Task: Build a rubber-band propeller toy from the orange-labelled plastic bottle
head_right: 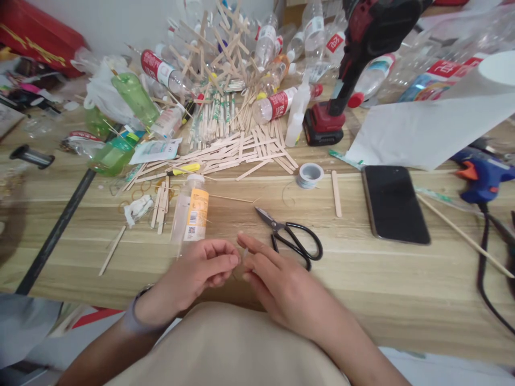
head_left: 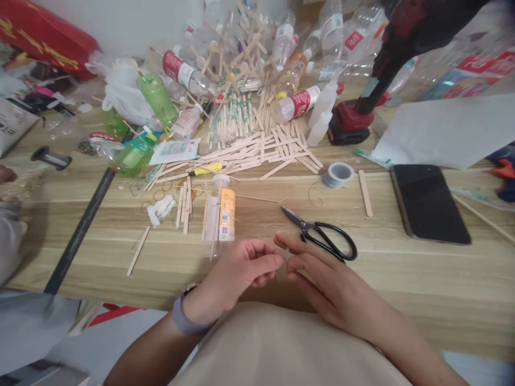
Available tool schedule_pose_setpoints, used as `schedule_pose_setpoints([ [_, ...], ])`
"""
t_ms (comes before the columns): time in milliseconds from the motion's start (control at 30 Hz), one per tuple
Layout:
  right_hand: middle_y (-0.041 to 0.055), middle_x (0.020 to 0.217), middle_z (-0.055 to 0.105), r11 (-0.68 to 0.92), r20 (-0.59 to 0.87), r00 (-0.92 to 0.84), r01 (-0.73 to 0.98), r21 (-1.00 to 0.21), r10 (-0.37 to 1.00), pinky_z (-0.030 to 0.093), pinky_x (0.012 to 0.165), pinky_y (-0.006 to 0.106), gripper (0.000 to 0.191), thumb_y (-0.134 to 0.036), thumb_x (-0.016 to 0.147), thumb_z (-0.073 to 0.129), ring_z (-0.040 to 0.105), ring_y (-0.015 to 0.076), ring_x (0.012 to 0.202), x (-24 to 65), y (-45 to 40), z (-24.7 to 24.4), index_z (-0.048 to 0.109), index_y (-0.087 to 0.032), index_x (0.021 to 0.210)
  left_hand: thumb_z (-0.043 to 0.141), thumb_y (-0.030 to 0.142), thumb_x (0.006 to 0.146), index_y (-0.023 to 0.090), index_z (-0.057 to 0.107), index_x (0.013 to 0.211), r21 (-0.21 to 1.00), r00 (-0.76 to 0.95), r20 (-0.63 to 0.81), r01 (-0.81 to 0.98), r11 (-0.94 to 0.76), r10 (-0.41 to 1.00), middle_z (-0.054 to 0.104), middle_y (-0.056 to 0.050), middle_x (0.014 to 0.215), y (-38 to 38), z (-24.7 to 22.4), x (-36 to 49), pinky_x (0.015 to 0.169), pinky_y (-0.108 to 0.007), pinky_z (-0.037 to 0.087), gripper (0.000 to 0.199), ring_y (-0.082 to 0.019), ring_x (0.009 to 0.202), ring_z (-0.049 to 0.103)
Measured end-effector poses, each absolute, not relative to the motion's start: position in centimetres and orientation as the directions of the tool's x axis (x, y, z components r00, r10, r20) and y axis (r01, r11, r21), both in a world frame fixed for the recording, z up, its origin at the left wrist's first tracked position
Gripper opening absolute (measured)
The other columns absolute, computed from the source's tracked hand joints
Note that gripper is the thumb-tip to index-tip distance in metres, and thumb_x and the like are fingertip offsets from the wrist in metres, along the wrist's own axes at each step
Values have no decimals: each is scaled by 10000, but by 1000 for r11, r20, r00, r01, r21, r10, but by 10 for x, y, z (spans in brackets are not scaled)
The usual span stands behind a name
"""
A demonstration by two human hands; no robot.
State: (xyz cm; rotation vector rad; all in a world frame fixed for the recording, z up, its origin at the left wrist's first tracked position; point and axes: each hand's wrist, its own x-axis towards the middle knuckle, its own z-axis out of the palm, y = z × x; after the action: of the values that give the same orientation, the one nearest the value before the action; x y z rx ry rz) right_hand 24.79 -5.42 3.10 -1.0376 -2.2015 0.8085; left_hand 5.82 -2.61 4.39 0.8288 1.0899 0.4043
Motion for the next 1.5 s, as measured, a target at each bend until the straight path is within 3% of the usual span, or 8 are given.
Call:
schedule_pose_setpoints([
  [133,127,1195,697,473,218,-528,415,-777,821,543,954,351,199,-69,906,449,443,222,1343,244,-53,25,580,-218,903,667,322,724,154,607,690,739,381,-601,-70,670,702,487,52,565,-31,36,66,494,-221,248,182,-62,505,353],
  [333,122,1332,620,5,-51,-345,159,-987,937,474,1026,441,151,-302,924,561,463,259,1333,238,-53,24,602,-216,806,602,252,827,170,697,831,912,304,-409,154,380,860,625,16,708,-37,37,63,584,-226,373,126,-98,628,498],
  [600,90,1349,614,-362,-279,-336,-215,-907,900,370,1098,466,206,-399,847,680,497,267,1312,231,-50,17,630,-217,765,576,187,888,180,672,857,839,340,95,479,-259,936,704,-32,808,-41,28,62,696,-251,450,102,-144,759,615],
  [733,74,1319,635,-420,-318,-346,-279,-864,883,338,1112,436,221,-408,855,674,504,257,1304,230,-51,12,646,-217,747,571,145,870,175,645,817,811,358,200,462,-359,912,676,-24,758,-40,24,61,664,-236,442,96,-135,721,594],
  [833,79,1132,722,-388,-294,-320,-286,-876,901,427,1039,418,249,-454,883,617,601,237,1183,229,-50,13,628,-224,791,569,157,847,179,627,785,901,295,9,411,-136,955,649,2,711,-40,25,60,597,-219,424,88,-113,634,550],
  [967,22,771,734,-308,-278,-245,-95,-947,929,573,721,319,205,-432,865,614,701,172,715,229,-47,19,633,-229,892,567,250,855,181,620,774,946,241,-239,275,170,941,632,13,688,-39,29,61,580,-211,435,120,-110,615,547],
  [1300,-46,515,583,91,16,-161,473,-877,987,353,399,218,124,-209,831,595,456,96,420,227,-45,23,692,-226,755,557,230,830,175,636,788,907,242,-203,411,89,949,639,10,712,-39,31,59,609,-217,416,105,-119,660,556],
  [1500,68,891,678,428,347,-252,563,-706,903,503,551,252,126,-127,833,558,591,120,602,229,-45,20,630,-197,757,564,220,791,175,610,717,871,307,-367,444,209,878,583,33,651,-27,35,55,564,-219,368,98,-109,615,508],
])
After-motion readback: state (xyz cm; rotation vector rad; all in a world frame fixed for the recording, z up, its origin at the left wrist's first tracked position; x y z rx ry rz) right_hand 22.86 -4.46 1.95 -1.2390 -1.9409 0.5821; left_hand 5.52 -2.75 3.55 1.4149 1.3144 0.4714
